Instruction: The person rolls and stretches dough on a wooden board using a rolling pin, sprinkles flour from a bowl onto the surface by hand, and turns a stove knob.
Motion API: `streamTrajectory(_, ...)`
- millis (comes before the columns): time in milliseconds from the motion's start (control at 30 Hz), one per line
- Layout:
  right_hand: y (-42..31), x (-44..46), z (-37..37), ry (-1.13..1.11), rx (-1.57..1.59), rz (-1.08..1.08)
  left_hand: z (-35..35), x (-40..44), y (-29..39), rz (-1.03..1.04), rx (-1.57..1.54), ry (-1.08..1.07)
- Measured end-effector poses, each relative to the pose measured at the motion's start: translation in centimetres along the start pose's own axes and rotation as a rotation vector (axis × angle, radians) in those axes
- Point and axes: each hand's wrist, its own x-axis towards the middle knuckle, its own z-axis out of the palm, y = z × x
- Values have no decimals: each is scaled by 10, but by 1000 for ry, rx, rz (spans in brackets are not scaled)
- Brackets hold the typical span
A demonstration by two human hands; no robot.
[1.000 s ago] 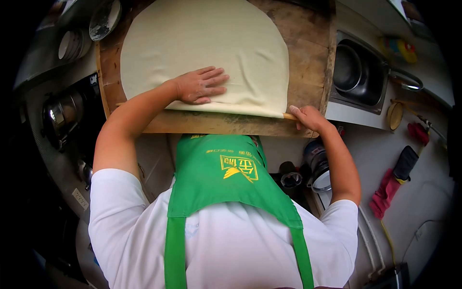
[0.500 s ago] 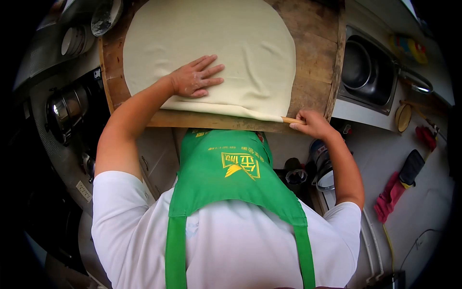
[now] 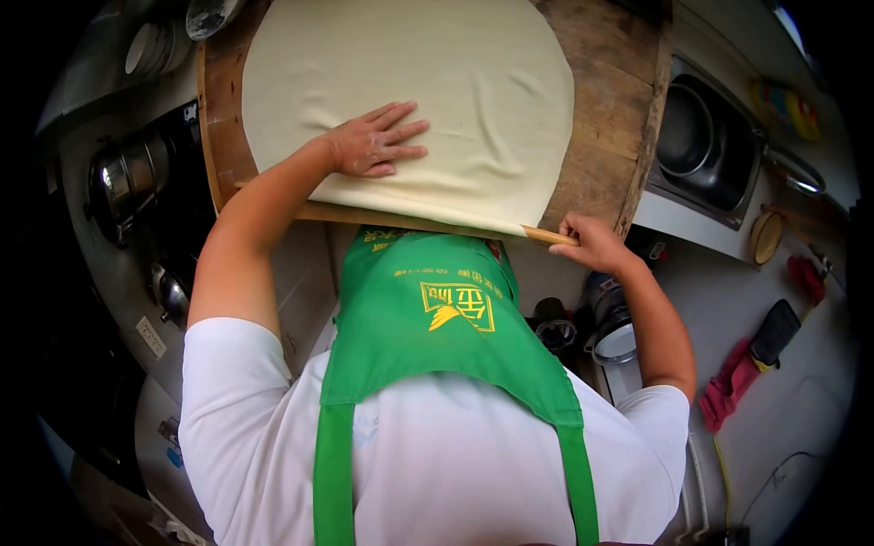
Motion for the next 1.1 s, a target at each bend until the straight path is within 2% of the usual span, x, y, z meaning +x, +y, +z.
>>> streamTrajectory(67,-12,5,0,-27,3,68,-3,-1,8,-34,-23,-34)
streamTrajectory(133,-17,13,-1,-224,163,424,-4,-3,14,-69,-46,-70)
streamTrajectory(167,-14,12,2,-222,161,420,-2,-7,16,-62,-85,-97)
streamTrajectory(233,-5,10,14,-142,197,223,1,-14,23,-58,-124,-129)
streamTrajectory(267,-1,6,19,-143,197,219,4,-16,27,-100,-78,-105)
streamTrajectory(333,-2,-1,25,99,-21,-95,10,-18,31,-139,-31,-78)
streamTrajectory(433,-12,-4,31,95,-143,-52,14,-16,38,-168,41,-7)
streamTrajectory(467,-16,-4,29,96,-149,-55,13,-17,42,-247,64,-7)
streamTrajectory(533,-28,1,23,-154,56,358,10,-18,52,-332,96,-6)
streamTrajectory(600,-14,3,33,-132,129,294,12,-25,61,-684,117,104)
streamTrajectory(633,-6,3,40,-114,205,238,8,-30,70,-780,123,253)
streamTrajectory(667,1,2,45,-111,203,230,8,-40,80,-781,132,255)
streamTrajectory(733,5,3,52,-33,247,138,14,-64,104,-1098,142,509)
streamTrajectory(867,3,10,65,104,-1,75,29,-106,179,-1290,150,652)
streamTrajectory(933,-4,15,67,169,-247,79,49,-121,211,-1603,-73,901)
streamTrajectory(1000,-15,13,70,172,-223,82,81,-137,224,-1923,-758,929)
streamTrajectory(1033,-20,10,73,177,-183,95,91,-136,226,-1994,-1108,931)
streamTrajectory(1100,-28,7,75,169,-189,120,104,-130,225,-1921,-1527,1046)
